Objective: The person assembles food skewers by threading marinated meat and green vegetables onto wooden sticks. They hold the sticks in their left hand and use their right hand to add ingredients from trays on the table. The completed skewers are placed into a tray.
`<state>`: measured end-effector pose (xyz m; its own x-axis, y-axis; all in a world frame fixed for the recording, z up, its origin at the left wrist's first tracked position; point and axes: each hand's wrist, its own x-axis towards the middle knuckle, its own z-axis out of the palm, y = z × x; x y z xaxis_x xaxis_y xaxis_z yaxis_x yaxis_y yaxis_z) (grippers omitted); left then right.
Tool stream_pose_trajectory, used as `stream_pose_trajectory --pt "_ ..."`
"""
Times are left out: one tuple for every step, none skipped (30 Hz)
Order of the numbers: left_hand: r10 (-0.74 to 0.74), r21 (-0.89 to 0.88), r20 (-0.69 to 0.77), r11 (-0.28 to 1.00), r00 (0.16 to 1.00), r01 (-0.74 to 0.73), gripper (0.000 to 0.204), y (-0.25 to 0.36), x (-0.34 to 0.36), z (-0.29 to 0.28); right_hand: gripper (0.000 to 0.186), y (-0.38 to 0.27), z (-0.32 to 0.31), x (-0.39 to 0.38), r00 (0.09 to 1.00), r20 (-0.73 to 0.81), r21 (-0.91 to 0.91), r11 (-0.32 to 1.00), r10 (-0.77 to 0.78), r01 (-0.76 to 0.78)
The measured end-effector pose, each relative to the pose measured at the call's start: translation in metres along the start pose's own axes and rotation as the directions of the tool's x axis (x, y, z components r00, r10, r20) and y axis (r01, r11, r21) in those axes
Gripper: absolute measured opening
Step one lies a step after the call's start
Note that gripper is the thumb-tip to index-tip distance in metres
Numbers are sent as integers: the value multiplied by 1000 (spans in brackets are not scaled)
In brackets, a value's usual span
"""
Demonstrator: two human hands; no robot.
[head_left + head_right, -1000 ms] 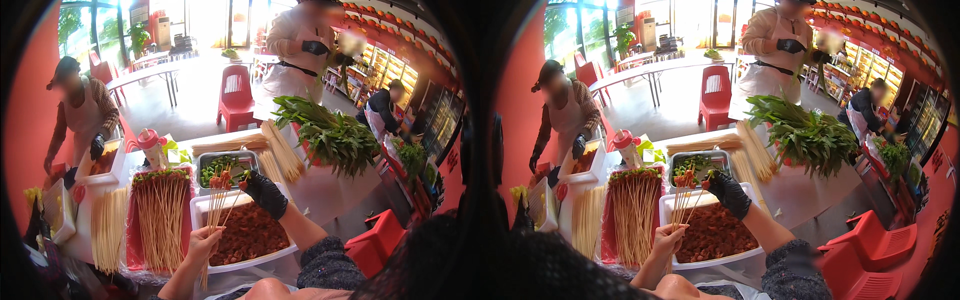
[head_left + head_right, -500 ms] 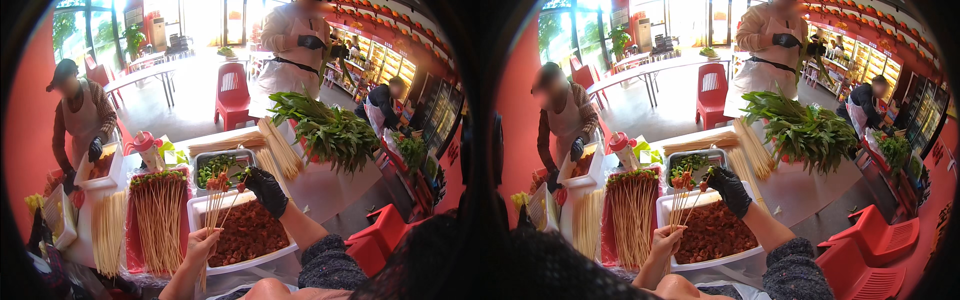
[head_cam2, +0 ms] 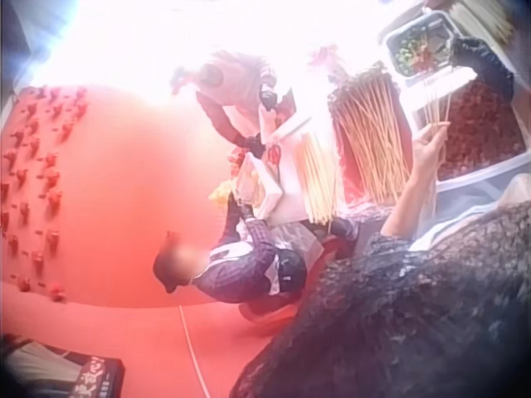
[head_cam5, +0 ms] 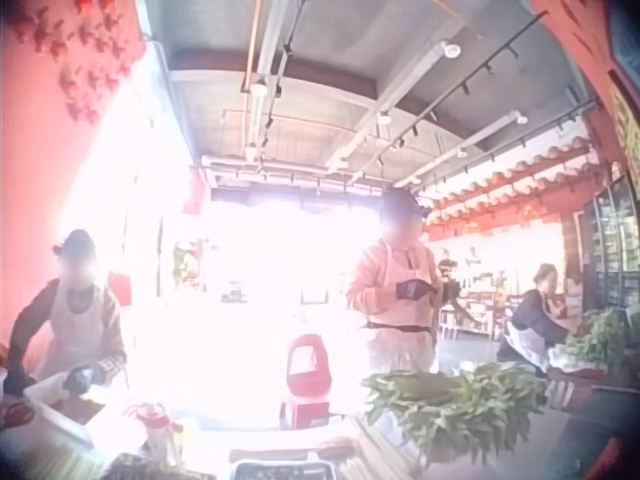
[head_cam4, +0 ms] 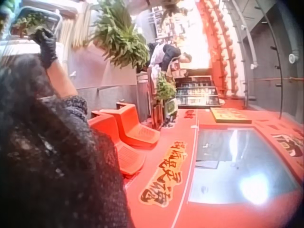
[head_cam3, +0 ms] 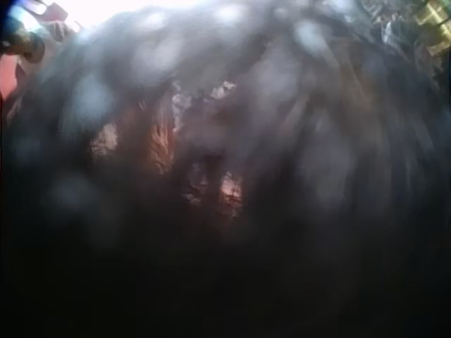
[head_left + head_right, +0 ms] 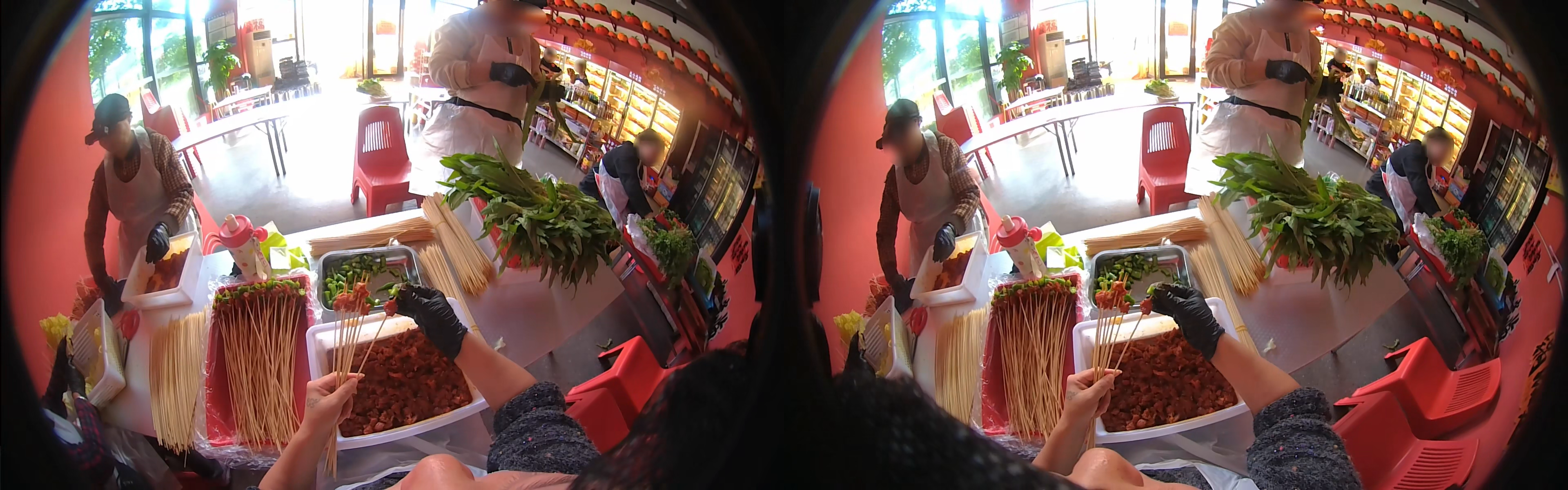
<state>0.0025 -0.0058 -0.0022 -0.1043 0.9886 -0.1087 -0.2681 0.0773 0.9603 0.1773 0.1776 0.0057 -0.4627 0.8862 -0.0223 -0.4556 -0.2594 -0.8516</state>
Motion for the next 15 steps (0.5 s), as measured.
stream_pose_trajectory --pt "5 -4 1 1000 1000 -5 18 0 0 0 17 1 1 0 1000 1 -17 1000 18 -18" --pt "8 -9 -1 1000 1000 -8 17 0 0 0 17 1 6 -3 1000 18 15 1000 15 -15" --pt "12 -13 -2 1000 1000 -12 17 0 0 0 18 -1 9 -5 1000 18 24 1000 17 -17" --pt "13 -14 -4 1000 1000 -13 18 0 0 -1 18 -3 12 -6 1000 19 33 999 19 -20" --pt "15 -17 -4 1000 1000 -15 18 -1 0 -1 18 -5 14 -6 1000 19 39 999 19 -20" --pt "18 -20 -4 1000 1000 -19 19 -1 0 -1 18 -5 14 -7 1000 21 41 999 15 -16" --pt "34 -26 -5 999 999 -34 21 -3 -1 -2 18 -5 14 -8 1000 23 42 999 11 -12" --pt "47 -33 -10 998 999 -47 23 -4 0 -2 18 -5 13 -8 1000 25 44 999 11 -12" --pt "59 -39 -15 997 998 -60 25 -5 0 -2 18 -3 12 -7 1000 21 46 999 12 -13" --pt "77 -61 -27 995 997 -78 26 -4 0 0 18 -2 11 -6 1000 18 48 999 14 -14" --pt "95 -83 -38 992 995 -97 27 -1 -1 3 18 0 9 -5 1000 14 50 999 14 -15" --pt "112 -104 -50 988 992 -117 29 0 -2 4 18 1 8 -4 1000 20 48 999 20 -21" --pt "118 -113 -44 986 992 -122 29 1 -2 3 18 3 6 -2 999 26 46 999 26 -27" --pt "123 -124 -38 984 992 -127 29 0 -2 2 17 4 5 -1 999 32 43 998 34 -35" --pt "128 -135 -33 982 991 -132 30 0 -2 1 18 4 5 -1 999 31 30 999 34 -35"
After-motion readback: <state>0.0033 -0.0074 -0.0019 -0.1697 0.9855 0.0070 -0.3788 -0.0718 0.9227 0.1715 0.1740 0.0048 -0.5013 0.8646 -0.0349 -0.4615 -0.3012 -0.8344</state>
